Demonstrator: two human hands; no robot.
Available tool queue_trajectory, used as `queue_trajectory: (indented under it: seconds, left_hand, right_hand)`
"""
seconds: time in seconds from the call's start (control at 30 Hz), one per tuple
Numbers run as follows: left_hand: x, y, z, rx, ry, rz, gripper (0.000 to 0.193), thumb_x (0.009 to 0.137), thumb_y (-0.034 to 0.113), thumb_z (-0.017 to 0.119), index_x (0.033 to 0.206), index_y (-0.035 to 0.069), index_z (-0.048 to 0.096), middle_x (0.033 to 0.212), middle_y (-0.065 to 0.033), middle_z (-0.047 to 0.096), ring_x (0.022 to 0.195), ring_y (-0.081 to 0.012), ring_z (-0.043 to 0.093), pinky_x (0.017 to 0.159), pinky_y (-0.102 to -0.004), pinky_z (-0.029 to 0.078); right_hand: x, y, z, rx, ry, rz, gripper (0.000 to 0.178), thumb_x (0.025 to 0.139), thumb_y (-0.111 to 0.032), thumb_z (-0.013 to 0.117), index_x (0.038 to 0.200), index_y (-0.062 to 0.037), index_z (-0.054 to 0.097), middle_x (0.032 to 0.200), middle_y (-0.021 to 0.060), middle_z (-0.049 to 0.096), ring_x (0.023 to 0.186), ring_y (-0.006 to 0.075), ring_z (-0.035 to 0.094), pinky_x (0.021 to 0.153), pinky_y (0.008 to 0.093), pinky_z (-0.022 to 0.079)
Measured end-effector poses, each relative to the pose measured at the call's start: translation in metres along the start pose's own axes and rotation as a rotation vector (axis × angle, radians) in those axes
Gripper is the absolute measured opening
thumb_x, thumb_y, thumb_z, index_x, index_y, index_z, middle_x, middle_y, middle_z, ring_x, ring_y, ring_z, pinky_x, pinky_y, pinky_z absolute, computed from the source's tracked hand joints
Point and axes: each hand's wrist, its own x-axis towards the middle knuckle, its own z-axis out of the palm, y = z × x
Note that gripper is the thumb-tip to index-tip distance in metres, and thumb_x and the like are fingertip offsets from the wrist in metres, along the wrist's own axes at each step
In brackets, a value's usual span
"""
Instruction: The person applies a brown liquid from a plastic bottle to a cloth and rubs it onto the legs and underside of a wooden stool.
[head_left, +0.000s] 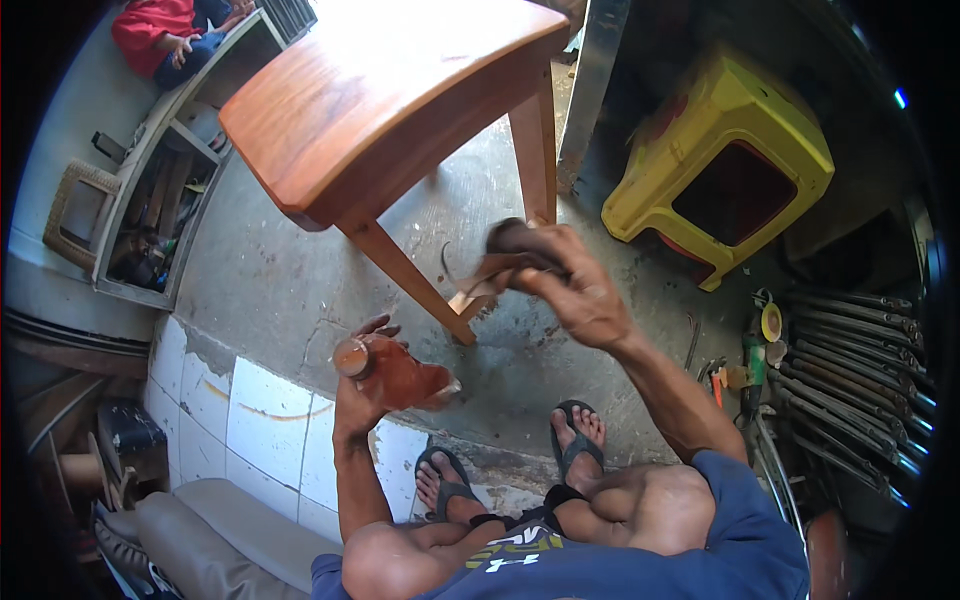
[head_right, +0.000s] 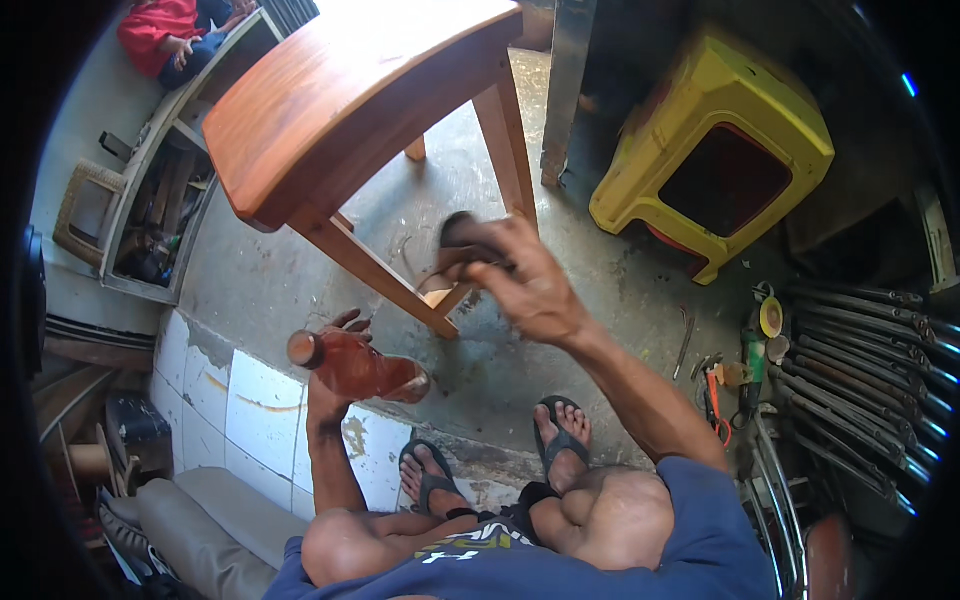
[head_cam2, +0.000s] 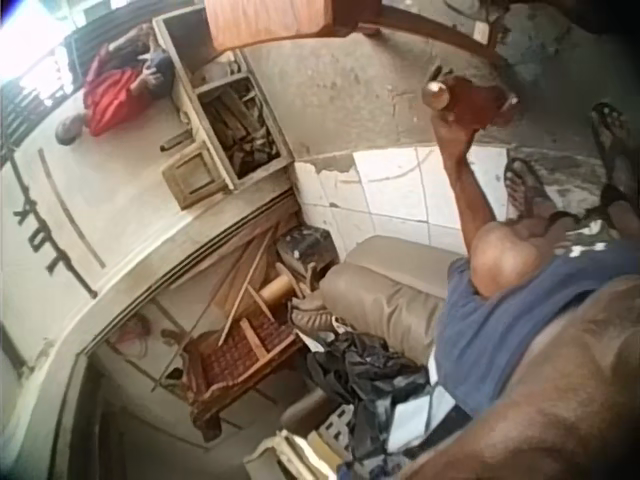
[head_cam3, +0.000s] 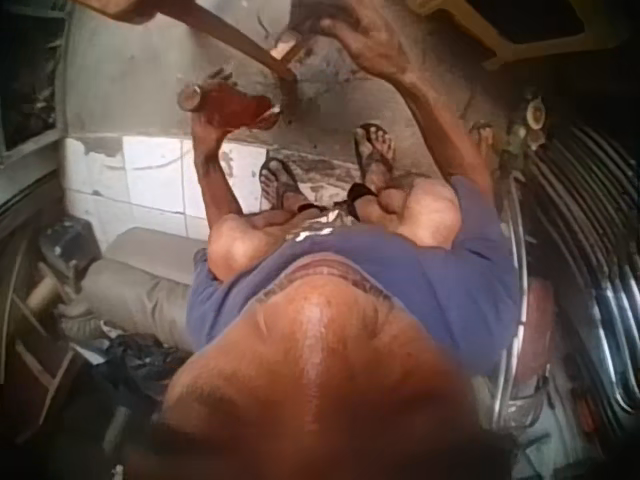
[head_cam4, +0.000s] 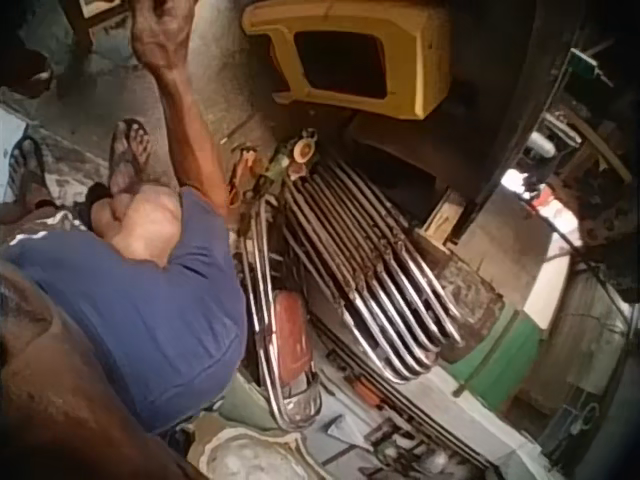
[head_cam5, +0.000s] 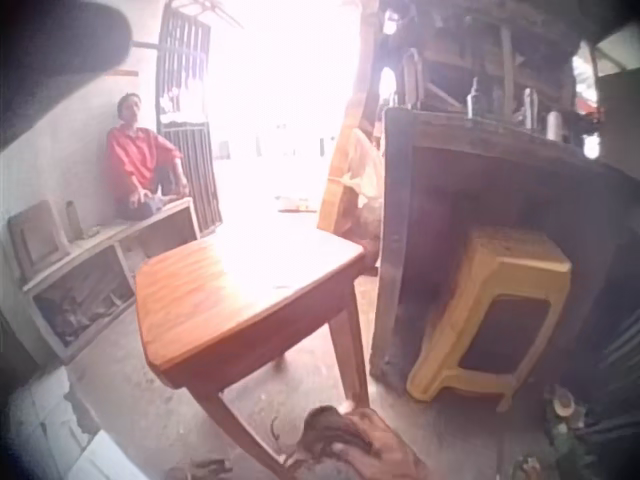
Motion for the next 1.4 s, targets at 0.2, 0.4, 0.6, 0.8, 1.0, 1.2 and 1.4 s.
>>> queue_trajectory:
  seconds: [0.2,0.4,0.6,0.8,1.0,1.2,1.4]
  left_hand:
    - [-0.023,-0.082,-0.007,0.015,0.262,-0.235,0.072,0.07,-0.003,0.083,0.136,0.005,0.053,0.128,-0.0091,0.064,0.115,-0.0228,0.064,0.1,-0.0373,0.052]
    - [-0.043,-0.113,-0.002,0.229,0.451,-0.243,0.065,0.073,0.006,0.086,0.132,0.005,0.057,0.122,-0.008,0.067,0.11,-0.0203,0.065,0.097,-0.0339,0.051]
    - [-0.066,-0.132,0.001,0.279,0.485,0.067,0.056,0.078,0.009,0.083,0.128,0.003,0.058,0.121,-0.0107,0.065,0.117,-0.0269,0.062,0.107,-0.0357,0.046]
    - [-0.077,-0.099,0.014,0.562,0.536,-0.005,0.056,0.073,0.013,0.087,0.12,0.008,0.058,0.118,-0.01,0.063,0.107,-0.0328,0.063,0.098,-0.0418,0.048]
    - [-0.076,-0.121,0.024,0.594,0.525,0.031,0.065,0.073,0.016,0.088,0.127,0.007,0.054,0.119,-0.0116,0.059,0.117,-0.0332,0.056,0.1,-0.0417,0.045]
    - [-0.089,-0.128,0.006,0.95,0.401,0.046,0.075,0.077,0.021,0.086,0.138,0.002,0.046,0.138,-0.0224,0.048,0.127,-0.0413,0.046,0.108,-0.0489,0.04]
    - [-0.099,-0.133,0.004,0.843,0.403,-0.032,0.085,0.075,0.018,0.086,0.143,0.0,0.04,0.142,-0.0239,0.045,0.128,-0.0417,0.044,0.11,-0.0502,0.038]
  right_hand:
    - [-0.066,0.033,-0.041,0.115,0.248,0.408,0.044,0.093,-0.004,0.067,0.132,0.0046,0.049,0.118,0.0119,0.066,0.105,0.0177,0.066,0.09,0.0304,0.055]
    - [-0.082,0.033,-0.034,0.188,0.227,0.491,0.032,0.092,-0.005,0.067,0.122,0.0049,0.06,0.111,0.0114,0.07,0.098,0.0165,0.069,0.088,0.0302,0.056]
    - [-0.075,0.026,-0.028,0.134,0.208,0.451,0.033,0.093,-0.006,0.067,0.124,0.0041,0.059,0.112,0.011,0.07,0.099,0.016,0.069,0.087,0.0297,0.056]
    - [-0.073,0.013,-0.012,0.037,0.133,0.503,0.028,0.093,-0.011,0.067,0.119,0.0008,0.063,0.099,0.0047,0.072,0.083,0.0086,0.066,0.068,0.0224,0.05]
    - [-0.07,-0.002,-0.01,-0.071,0.025,0.617,0.03,0.093,-0.013,0.068,0.121,-0.0023,0.065,0.099,0.0021,0.071,0.078,0.0061,0.061,0.064,0.0209,0.045]
    - [-0.072,0.003,-0.002,0.169,-0.061,0.476,0.049,0.089,-0.008,0.072,0.135,-0.0006,0.055,0.11,0.0067,0.069,0.096,0.0115,0.064,0.082,0.0265,0.052]
    - [-0.078,0.019,-0.011,0.113,-0.033,0.484,0.048,0.09,-0.008,0.073,0.133,0.0009,0.056,0.113,0.0069,0.069,0.104,0.0144,0.064,0.092,0.0294,0.052]
